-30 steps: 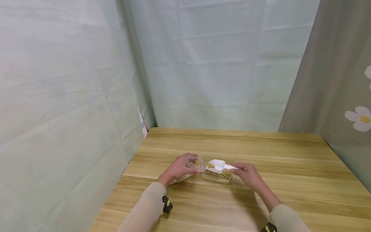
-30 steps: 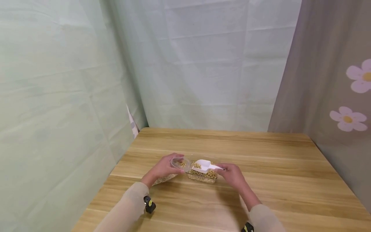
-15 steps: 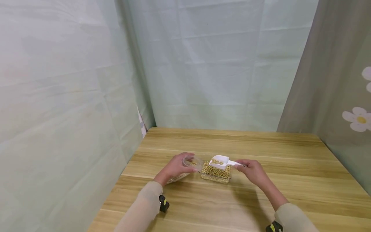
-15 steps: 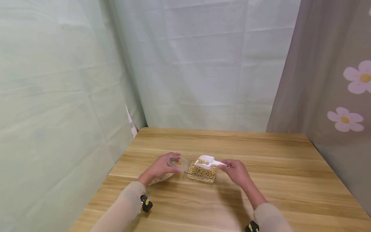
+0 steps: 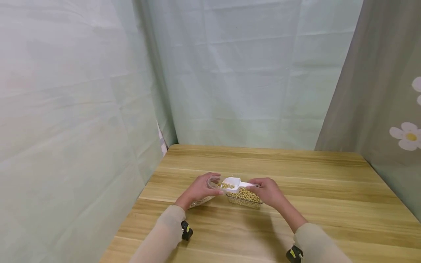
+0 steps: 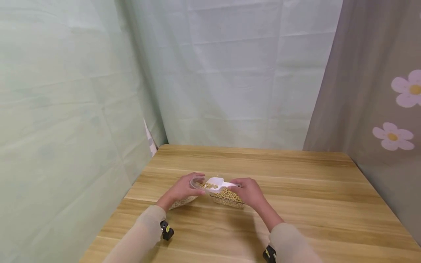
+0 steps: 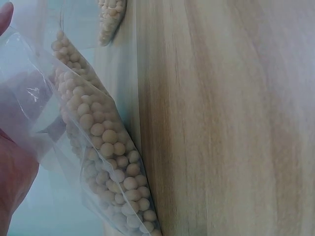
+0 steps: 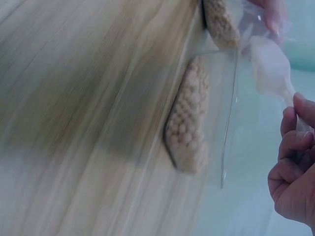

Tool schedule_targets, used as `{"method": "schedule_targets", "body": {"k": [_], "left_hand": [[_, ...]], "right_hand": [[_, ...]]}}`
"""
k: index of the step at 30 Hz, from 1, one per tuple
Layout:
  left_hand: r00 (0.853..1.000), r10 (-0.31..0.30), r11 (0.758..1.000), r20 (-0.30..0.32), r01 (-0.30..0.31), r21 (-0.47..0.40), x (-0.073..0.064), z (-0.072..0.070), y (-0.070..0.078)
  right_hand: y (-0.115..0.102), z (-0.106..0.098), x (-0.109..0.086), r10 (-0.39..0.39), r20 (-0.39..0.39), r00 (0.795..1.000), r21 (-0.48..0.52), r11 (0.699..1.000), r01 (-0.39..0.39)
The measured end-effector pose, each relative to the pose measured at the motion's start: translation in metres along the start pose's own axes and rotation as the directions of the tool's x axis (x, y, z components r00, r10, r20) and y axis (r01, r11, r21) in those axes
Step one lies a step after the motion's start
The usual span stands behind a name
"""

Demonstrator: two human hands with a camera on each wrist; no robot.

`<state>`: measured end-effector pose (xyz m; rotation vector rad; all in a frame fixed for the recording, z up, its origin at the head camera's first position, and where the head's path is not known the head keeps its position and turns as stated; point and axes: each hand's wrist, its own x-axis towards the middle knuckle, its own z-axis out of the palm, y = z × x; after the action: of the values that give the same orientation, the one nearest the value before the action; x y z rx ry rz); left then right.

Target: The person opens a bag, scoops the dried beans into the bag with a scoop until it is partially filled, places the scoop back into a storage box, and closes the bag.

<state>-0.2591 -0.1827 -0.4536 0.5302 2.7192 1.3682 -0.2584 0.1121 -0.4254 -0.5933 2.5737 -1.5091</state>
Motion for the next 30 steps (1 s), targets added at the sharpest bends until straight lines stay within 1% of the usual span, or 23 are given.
{"method": "schedule_targets", "body": {"k": [3, 5, 8, 13, 18, 22, 27, 30], "left_hand": [[1.0, -0.002, 1.0, -0.005, 0.002, 0.009, 0.001, 0.002, 0.0], [1.0, -0.005, 1.0, -0.007, 0.005, 0.01, 0.001, 0.003, 0.0], [1.0, -0.009, 1.0, -0.007, 0.009, 0.003, 0.001, 0.004, 0.001], [1.0, -0.014, 1.0, -0.001, 0.014, 0.01, 0.003, 0.002, -0.001], [1.0, -0.016, 1.0, 0.004, 0.016, 0.022, 0.002, 0.0, -0.002], [1.0, -0.009, 1.0, -0.002, 0.009, 0.018, 0.001, -0.001, -0.003], [1.0, -0.001, 1.0, -0.003, 0.001, 0.012, 0.001, -0.001, -0.004], [1.0, 0.004, 1.0, 0.0, -0.004, 0.008, 0.0, -0.001, -0.004]], "right_hand": [[-0.006, 0.007, 0.003, -0.015, 0.0, 1.0, -0.047, 0.999, 0.015], [-0.008, 0.008, 0.003, -0.019, -0.009, 1.0, -0.068, 0.998, 0.018], [-0.008, 0.005, 0.003, -0.022, -0.019, 1.0, -0.087, 0.996, 0.02], [-0.005, -0.003, 0.001, -0.022, -0.025, 0.999, -0.073, 0.997, 0.02], [0.006, -0.019, -0.006, -0.004, -0.058, 0.998, -0.036, 0.999, 0.002], [0.022, -0.03, -0.012, 0.028, -0.084, 0.996, -0.044, 0.999, -0.032], [0.038, -0.035, -0.017, 0.07, -0.065, 0.995, -0.061, 0.995, -0.074], [0.043, -0.035, -0.02, 0.062, -0.045, 0.997, -0.094, 0.993, -0.066]]}}
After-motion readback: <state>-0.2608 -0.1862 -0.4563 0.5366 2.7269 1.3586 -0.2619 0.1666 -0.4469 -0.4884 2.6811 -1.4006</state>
